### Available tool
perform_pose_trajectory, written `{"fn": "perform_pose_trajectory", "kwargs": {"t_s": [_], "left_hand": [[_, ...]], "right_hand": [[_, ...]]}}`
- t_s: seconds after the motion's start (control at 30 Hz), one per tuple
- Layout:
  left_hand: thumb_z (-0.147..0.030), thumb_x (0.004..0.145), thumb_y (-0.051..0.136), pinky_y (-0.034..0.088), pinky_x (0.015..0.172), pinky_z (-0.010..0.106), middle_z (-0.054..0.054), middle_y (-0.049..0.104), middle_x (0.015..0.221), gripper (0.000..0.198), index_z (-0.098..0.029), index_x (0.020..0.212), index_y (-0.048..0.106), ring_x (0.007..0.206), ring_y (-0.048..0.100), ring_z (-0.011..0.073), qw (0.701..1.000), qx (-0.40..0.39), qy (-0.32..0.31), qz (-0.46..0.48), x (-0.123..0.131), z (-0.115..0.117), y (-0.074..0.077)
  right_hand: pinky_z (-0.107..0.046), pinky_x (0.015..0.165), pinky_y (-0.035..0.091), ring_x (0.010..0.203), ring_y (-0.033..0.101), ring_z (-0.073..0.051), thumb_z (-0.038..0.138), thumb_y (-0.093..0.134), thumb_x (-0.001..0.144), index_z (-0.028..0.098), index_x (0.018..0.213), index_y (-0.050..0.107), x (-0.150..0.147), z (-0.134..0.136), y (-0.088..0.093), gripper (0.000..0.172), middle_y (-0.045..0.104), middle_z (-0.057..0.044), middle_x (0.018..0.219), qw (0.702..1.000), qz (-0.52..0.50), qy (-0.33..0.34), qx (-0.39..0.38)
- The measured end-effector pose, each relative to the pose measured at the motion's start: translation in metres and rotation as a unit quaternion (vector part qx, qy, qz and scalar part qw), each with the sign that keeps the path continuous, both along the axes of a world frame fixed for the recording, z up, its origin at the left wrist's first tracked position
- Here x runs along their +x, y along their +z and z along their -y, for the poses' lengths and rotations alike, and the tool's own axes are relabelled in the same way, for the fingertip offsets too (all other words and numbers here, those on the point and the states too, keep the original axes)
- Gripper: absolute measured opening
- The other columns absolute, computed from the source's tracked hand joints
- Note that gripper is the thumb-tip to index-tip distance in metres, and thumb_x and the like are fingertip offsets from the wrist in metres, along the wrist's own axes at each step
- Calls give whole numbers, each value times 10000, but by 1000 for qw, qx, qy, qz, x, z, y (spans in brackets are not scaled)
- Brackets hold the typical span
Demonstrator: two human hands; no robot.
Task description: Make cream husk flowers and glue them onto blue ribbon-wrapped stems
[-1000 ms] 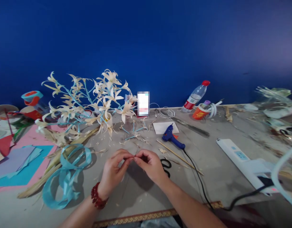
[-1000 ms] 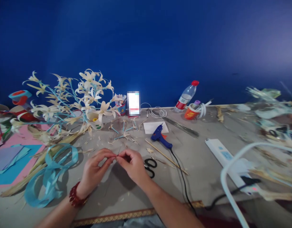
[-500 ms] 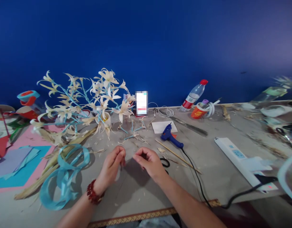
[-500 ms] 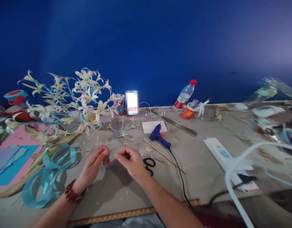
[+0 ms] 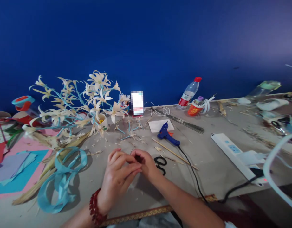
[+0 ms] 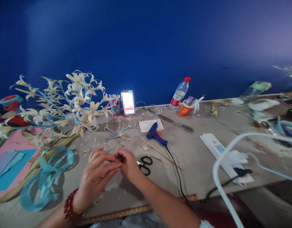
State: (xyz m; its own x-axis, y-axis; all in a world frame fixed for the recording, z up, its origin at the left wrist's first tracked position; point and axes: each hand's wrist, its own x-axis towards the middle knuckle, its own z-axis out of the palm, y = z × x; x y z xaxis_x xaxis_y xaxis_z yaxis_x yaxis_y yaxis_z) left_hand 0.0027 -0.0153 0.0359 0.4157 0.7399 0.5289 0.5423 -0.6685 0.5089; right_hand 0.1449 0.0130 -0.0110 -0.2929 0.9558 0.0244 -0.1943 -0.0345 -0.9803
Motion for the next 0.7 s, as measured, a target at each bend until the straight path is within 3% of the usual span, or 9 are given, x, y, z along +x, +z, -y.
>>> {"fn": "perform_pose_trajectory", "kwargs": {"t_s": [0.13, 0.27, 0.4, 0.5, 0.6, 0.7], "left_hand": [[-129, 829, 595, 351, 932, 428, 39, 692, 888, 162, -251, 886, 685, 867, 561, 216, 999, -10, -7, -34, 9, -1, -4], [-116, 854, 533, 352, 951, 421, 47, 662, 893, 136, -216, 889, 618, 882, 564, 208, 1000, 9, 13, -8, -1, -6, 3], [-162, 915, 434, 434, 787, 343, 50, 580, 835, 154, -200, 816, 545, 838, 554, 197, 988, -18, 118, 92, -27, -12, 14], [-182, 929, 422, 442, 748, 324, 16, 524, 714, 250, -204, 690, 492, 737, 542, 175, 989, -60, 104, 84, -48, -6, 16], [-180, 911, 472, 445, 690, 308, 25, 560, 735, 230, -206, 683, 496, 778, 572, 187, 990, -74, 105, 51, -74, 10, 11], [-204, 900, 490, 470, 711, 340, 32, 609, 842, 157, -223, 757, 551, 839, 595, 210, 984, -65, 162, 26, -112, 40, 7]], "right_hand": [[-253, 551, 278, 577, 345, -123, 275, 636, 661, 195, 570, 493, -3, 0, -5, 187, 406, 53, 565, 1000, 1, -6, 8], [-239, 522, 274, 545, 340, -106, 337, 705, 678, 192, 605, 514, -4, 0, -5, 250, 413, 61, 557, 1000, -7, -1, -5], [-209, 455, 263, 484, 339, -79, 428, 733, 711, 184, 677, 539, -3, 2, -1, 314, 433, 68, 553, 998, -6, -7, -67], [-194, 418, 268, 446, 332, -68, 465, 731, 710, 186, 691, 540, -1, 2, 1, 338, 416, 79, 538, 996, -7, -5, -93], [-187, 419, 304, 452, 372, -67, 442, 712, 731, 187, 710, 560, 2, 1, 3, 297, 454, 69, 575, 995, -30, -25, -88], [-185, 432, 337, 481, 413, -72, 394, 693, 764, 187, 727, 582, 6, -1, 7, 238, 516, 45, 628, 993, -79, -68, -63]]}}
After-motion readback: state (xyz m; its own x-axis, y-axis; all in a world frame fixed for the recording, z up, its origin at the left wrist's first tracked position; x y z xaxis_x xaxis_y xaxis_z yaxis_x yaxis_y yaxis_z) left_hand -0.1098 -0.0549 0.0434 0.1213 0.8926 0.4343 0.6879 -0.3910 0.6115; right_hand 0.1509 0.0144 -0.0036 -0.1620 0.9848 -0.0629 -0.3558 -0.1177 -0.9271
